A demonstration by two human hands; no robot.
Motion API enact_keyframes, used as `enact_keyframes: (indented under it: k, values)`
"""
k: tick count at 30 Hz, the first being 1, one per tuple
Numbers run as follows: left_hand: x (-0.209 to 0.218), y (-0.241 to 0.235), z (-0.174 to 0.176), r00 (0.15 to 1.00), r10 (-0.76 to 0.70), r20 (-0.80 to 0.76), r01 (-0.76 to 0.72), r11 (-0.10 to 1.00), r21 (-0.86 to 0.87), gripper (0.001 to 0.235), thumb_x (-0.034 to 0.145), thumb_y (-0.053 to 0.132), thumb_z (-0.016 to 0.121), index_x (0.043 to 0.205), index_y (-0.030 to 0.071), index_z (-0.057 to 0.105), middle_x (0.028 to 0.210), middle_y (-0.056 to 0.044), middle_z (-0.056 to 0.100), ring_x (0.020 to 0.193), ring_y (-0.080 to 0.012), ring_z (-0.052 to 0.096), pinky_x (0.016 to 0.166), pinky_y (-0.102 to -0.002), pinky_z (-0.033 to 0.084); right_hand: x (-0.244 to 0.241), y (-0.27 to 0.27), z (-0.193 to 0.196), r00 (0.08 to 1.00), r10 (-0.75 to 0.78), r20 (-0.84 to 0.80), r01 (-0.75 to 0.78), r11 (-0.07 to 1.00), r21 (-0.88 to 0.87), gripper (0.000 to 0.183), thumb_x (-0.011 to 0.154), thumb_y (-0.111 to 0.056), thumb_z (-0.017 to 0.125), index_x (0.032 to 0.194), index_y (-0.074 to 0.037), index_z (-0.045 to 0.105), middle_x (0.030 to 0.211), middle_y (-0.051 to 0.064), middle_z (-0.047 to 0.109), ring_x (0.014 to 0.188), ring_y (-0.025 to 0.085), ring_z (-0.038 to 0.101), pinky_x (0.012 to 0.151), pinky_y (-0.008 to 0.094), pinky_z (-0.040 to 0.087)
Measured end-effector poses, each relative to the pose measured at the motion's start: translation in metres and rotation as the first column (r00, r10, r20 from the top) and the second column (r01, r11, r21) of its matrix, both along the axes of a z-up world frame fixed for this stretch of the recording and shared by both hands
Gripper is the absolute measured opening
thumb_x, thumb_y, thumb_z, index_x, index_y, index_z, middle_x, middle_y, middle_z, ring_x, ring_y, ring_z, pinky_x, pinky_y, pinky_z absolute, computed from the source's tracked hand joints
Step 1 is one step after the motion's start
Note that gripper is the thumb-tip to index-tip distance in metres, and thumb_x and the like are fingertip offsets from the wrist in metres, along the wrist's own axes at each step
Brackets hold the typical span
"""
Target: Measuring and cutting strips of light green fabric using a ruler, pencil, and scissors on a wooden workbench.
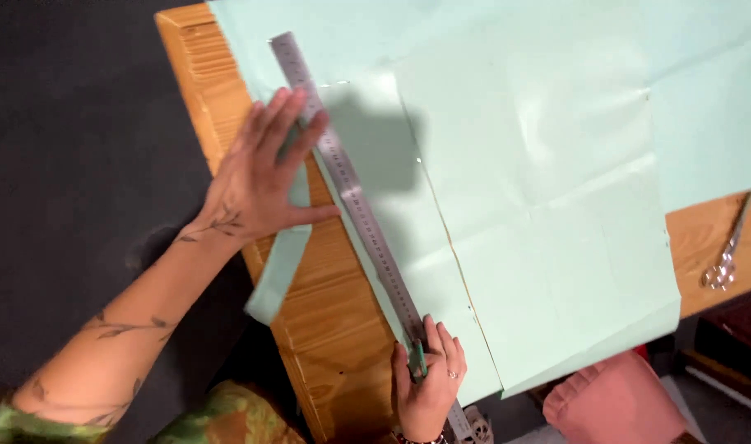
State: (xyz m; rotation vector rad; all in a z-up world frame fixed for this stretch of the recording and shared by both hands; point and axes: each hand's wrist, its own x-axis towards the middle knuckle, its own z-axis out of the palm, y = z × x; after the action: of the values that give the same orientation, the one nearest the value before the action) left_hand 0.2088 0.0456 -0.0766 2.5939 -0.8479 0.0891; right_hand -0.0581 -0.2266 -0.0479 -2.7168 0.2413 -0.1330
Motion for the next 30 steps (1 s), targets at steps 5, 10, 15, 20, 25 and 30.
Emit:
enact_keyframes:
  k: [5, 10, 15, 20, 25, 30]
  values:
    - [0.000, -0.004, 0.011, 0.995, 0.065, -0.082, -0.075, 0.989, -0.128, 0.102, 0.082, 0.071, 0.077, 0.162, 0.019, 0.041, 0.169, -0.020, 0.027, 0.157, -0.0425, 0.026, 0.127, -0.065, 0.024, 0.005, 0.002, 0.004, 1.000, -0.017, 0.001, 0.017, 1.000, 0.006, 0.031, 0.092, -0.021, 0.072, 0.086, -0.009, 0.045, 0.143, 0.009, 0.063, 0.135, 0.040, 0.056, 0.117, 0.061, 0.037]
    - [0.000, -0.009, 0.016, 0.995, 0.097, -0.015, -0.098, 0.983, -0.156, 0.093, 0.080, 0.070, 0.083, 0.151, 0.013, 0.061, 0.165, -0.023, 0.036, 0.153, -0.0433, 0.036, 0.126, -0.062, 0.030, 0.004, 0.007, 0.001, 0.999, -0.040, 0.010, 0.040, 0.999, 0.033, 0.031, 0.093, -0.016, 0.071, 0.084, -0.009, 0.041, 0.142, 0.010, 0.063, 0.136, 0.041, 0.055, 0.119, 0.065, 0.033]
    - [0.000, -0.009, 0.016, 0.996, 0.079, -0.030, -0.083, 0.986, -0.145, 0.097, 0.078, 0.071, 0.084, 0.153, 0.014, 0.059, 0.165, -0.024, 0.034, 0.154, -0.0442, 0.035, 0.126, -0.062, 0.030, -0.001, 0.003, -0.005, 1.000, -0.010, 0.008, 0.009, 0.998, 0.059, 0.032, 0.093, -0.007, 0.067, 0.084, -0.011, 0.037, 0.143, 0.009, 0.062, 0.138, 0.044, 0.053, 0.121, 0.069, 0.031]
    - [-0.001, -0.013, 0.014, 0.992, 0.121, 0.044, -0.113, 0.982, -0.149, 0.097, 0.077, 0.077, 0.085, 0.147, 0.014, 0.066, 0.162, -0.023, 0.040, 0.150, -0.0455, 0.042, 0.123, -0.063, 0.035, 0.001, 0.001, -0.005, 0.999, -0.018, 0.030, 0.014, 0.991, 0.131, 0.031, 0.093, -0.010, 0.069, 0.084, -0.009, 0.039, 0.140, 0.014, 0.063, 0.138, 0.049, 0.051, 0.121, 0.074, 0.027]
    - [-0.002, -0.017, 0.015, 0.989, 0.135, 0.063, -0.125, 0.982, -0.142, 0.096, 0.076, 0.078, 0.085, 0.142, 0.010, 0.070, 0.161, -0.023, 0.042, 0.150, -0.0446, 0.042, 0.123, -0.061, 0.036, -0.004, -0.017, 0.002, 1.000, 0.013, -0.026, -0.011, 0.995, 0.102, 0.041, 0.088, -0.022, 0.078, 0.089, -0.009, 0.040, 0.148, 0.015, 0.057, 0.143, 0.046, 0.047, 0.122, 0.072, 0.026]
    - [-0.001, -0.015, 0.015, 0.989, 0.141, 0.053, -0.134, 0.983, -0.122, 0.098, 0.075, 0.079, 0.084, 0.141, 0.008, 0.071, 0.163, -0.023, 0.039, 0.151, -0.0449, 0.038, 0.121, -0.066, 0.037, -0.004, -0.015, 0.003, 1.000, 0.026, -0.013, -0.025, 0.997, 0.076, 0.035, 0.092, -0.019, 0.073, 0.092, -0.009, 0.040, 0.150, 0.014, 0.055, 0.144, 0.044, 0.047, 0.123, 0.070, 0.025]
